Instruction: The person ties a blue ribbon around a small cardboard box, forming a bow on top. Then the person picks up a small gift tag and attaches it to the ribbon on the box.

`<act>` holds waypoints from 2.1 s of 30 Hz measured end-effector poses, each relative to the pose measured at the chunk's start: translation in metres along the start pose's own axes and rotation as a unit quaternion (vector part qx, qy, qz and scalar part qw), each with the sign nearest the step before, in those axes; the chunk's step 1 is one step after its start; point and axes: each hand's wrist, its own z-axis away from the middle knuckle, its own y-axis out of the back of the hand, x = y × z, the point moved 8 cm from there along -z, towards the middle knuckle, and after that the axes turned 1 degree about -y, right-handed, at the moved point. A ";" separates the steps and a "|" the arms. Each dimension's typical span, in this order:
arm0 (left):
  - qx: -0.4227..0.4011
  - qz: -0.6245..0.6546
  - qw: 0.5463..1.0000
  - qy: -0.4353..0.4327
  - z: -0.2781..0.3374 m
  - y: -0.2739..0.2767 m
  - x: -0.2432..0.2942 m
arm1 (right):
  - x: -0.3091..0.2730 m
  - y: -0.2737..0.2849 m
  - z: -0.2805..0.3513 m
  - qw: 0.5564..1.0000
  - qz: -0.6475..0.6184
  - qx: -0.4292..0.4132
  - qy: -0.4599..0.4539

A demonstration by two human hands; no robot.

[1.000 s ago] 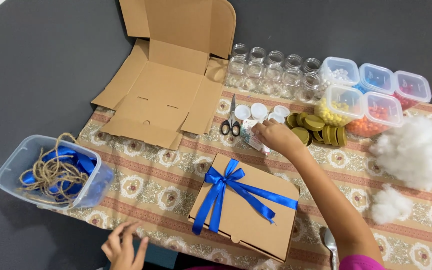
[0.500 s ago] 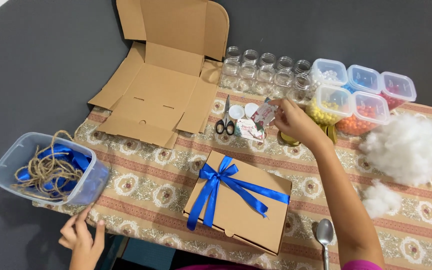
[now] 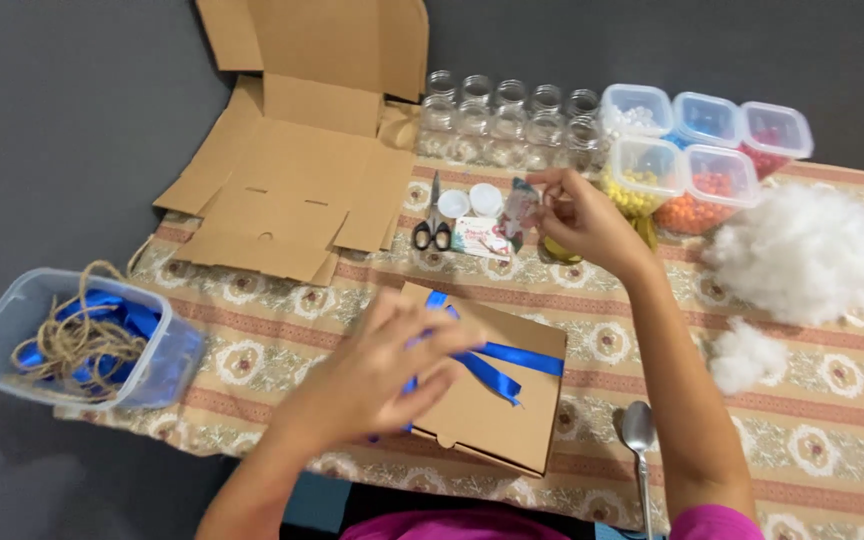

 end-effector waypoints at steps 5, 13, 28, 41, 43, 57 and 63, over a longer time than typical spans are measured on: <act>0.072 0.056 0.990 -0.104 -0.111 -0.014 -0.062 | -0.041 0.030 0.051 0.991 -0.068 0.079 0.087; -0.120 0.294 0.948 0.019 -0.134 -0.067 -0.053 | -0.075 0.028 0.122 0.984 -0.021 0.103 0.144; -0.036 0.202 0.978 0.027 -0.099 -0.039 -0.078 | -0.079 0.000 0.136 0.980 -0.037 0.094 0.171; -0.112 0.316 0.942 -0.008 -0.097 -0.053 -0.039 | -0.083 -0.001 0.137 0.975 0.073 0.097 0.185; -0.103 0.329 0.939 -0.017 -0.098 -0.056 -0.037 | -0.088 -0.002 0.136 0.964 0.147 0.114 0.192; -0.110 0.372 0.922 -0.015 -0.083 -0.078 -0.027 | -0.054 0.000 0.136 0.971 0.162 0.147 0.093; -0.129 0.334 0.933 0.042 -0.072 -0.102 -0.068 | -0.067 0.008 0.145 0.976 0.113 0.125 0.141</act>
